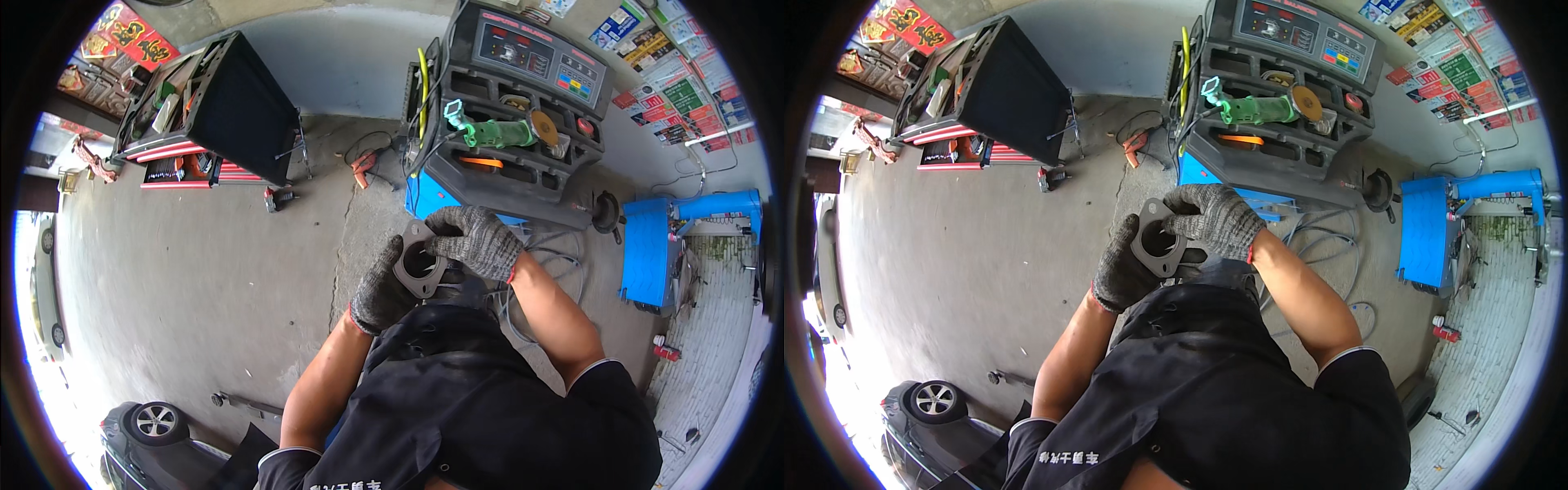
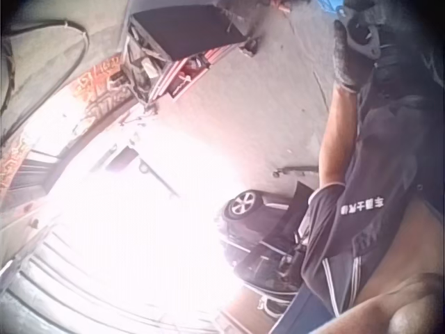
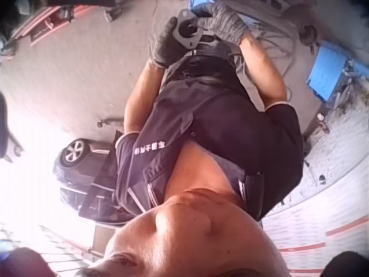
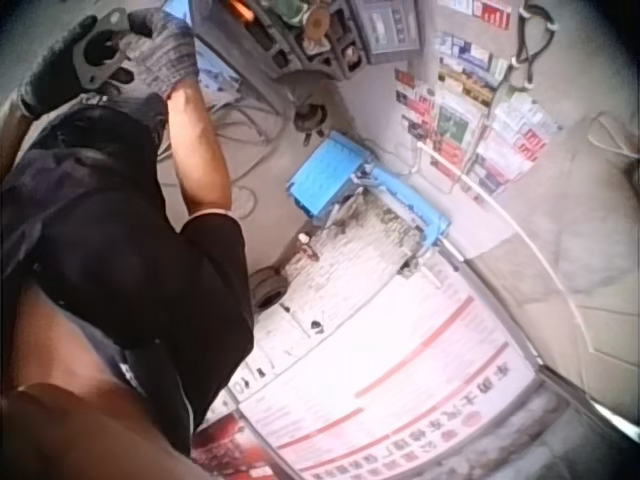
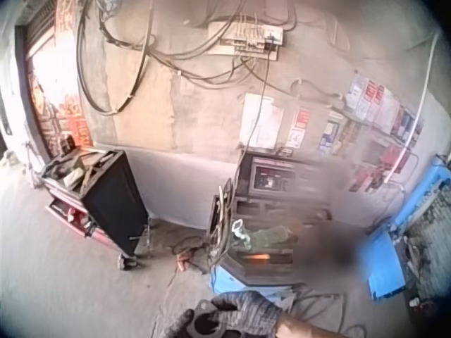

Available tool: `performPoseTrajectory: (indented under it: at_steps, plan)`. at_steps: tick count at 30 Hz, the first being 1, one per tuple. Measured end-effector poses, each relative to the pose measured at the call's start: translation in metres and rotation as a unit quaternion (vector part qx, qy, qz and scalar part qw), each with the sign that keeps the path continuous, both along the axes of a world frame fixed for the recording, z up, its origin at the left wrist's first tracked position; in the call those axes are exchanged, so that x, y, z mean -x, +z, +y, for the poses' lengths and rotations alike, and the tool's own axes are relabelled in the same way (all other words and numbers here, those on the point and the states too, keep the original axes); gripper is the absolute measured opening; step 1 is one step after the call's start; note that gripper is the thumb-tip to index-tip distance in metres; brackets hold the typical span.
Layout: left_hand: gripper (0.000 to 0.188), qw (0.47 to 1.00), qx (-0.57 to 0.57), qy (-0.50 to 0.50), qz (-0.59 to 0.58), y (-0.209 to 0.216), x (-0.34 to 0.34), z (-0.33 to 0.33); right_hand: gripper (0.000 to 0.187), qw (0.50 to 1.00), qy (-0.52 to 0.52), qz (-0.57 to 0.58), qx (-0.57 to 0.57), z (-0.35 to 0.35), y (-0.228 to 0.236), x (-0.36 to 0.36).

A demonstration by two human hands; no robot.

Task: The person plugs in an angle grinder, puts on gloves, and then sits on the floor to grind a small metal part, producing sparks. The person rotates the part to grind different edges.

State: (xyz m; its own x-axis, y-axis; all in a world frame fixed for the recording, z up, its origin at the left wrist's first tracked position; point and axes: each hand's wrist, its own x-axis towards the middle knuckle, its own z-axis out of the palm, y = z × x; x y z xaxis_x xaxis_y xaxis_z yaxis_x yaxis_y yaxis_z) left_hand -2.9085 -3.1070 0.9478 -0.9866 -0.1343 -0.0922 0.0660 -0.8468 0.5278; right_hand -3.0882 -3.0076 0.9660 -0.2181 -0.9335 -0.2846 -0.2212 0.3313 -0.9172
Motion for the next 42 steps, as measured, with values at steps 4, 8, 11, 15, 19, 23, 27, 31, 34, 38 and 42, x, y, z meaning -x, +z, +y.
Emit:
performPoseTrajectory:
  at_steps: [4, 8, 11, 15, 19, 23, 27, 31, 34, 38, 42]
  plan:
    - [0.071, 0.996, 0.037, 0.004, -0.081, -0.002, -0.022, -0.015, 0.026, 1.000, 0.006, 0.014, -0.001, -0.020, 0.006, -0.020]
    - [0.081, 0.999, 0.001, 0.004, -0.043, -0.008, -0.037, -0.024, 0.024, 0.995, -0.022, -0.093, -0.040, -0.028, 0.010, -0.024]
    - [0.090, 0.997, 0.054, -0.004, -0.047, -0.027, -0.040, -0.036, 0.026, 0.993, -0.040, -0.109, -0.033, -0.036, 0.009, -0.031]
    - [0.091, 0.987, 0.134, 0.030, -0.084, -0.004, -0.034, -0.038, 0.026, 0.991, -0.050, -0.123, 0.023, -0.035, -0.017, -0.031]
    - [0.077, 0.992, 0.090, 0.028, -0.086, -0.011, -0.023, -0.043, 0.029, 0.996, -0.055, -0.064, -0.003, -0.042, -0.011, -0.031]
    - [0.064, 0.937, 0.318, 0.041, -0.138, -0.014, -0.015, -0.050, 0.038, 0.985, -0.021, 0.172, 0.024, -0.048, 0.001, -0.024]
    - [0.061, 0.988, -0.091, 0.051, -0.112, -0.036, -0.002, -0.056, 0.051, 0.954, 0.000, 0.282, 0.105, -0.059, -0.011, -0.013]
    - [0.063, 0.980, -0.092, 0.078, -0.156, -0.045, 0.002, -0.062, 0.050, 0.920, 0.050, 0.363, 0.138, -0.070, -0.024, -0.003]
    - [0.060, 0.976, -0.099, 0.092, -0.171, -0.049, 0.005, -0.066, 0.048, 0.916, 0.063, 0.370, 0.142, -0.079, -0.030, 0.005]
    - [0.045, 0.967, 0.111, 0.075, -0.215, -0.031, 0.022, -0.070, 0.037, 0.954, 0.061, 0.249, 0.154, -0.085, -0.035, 0.022]
    - [0.022, 0.940, 0.238, 0.049, -0.237, -0.028, 0.020, -0.071, 0.026, 0.983, 0.046, 0.097, 0.152, -0.091, -0.051, 0.032]
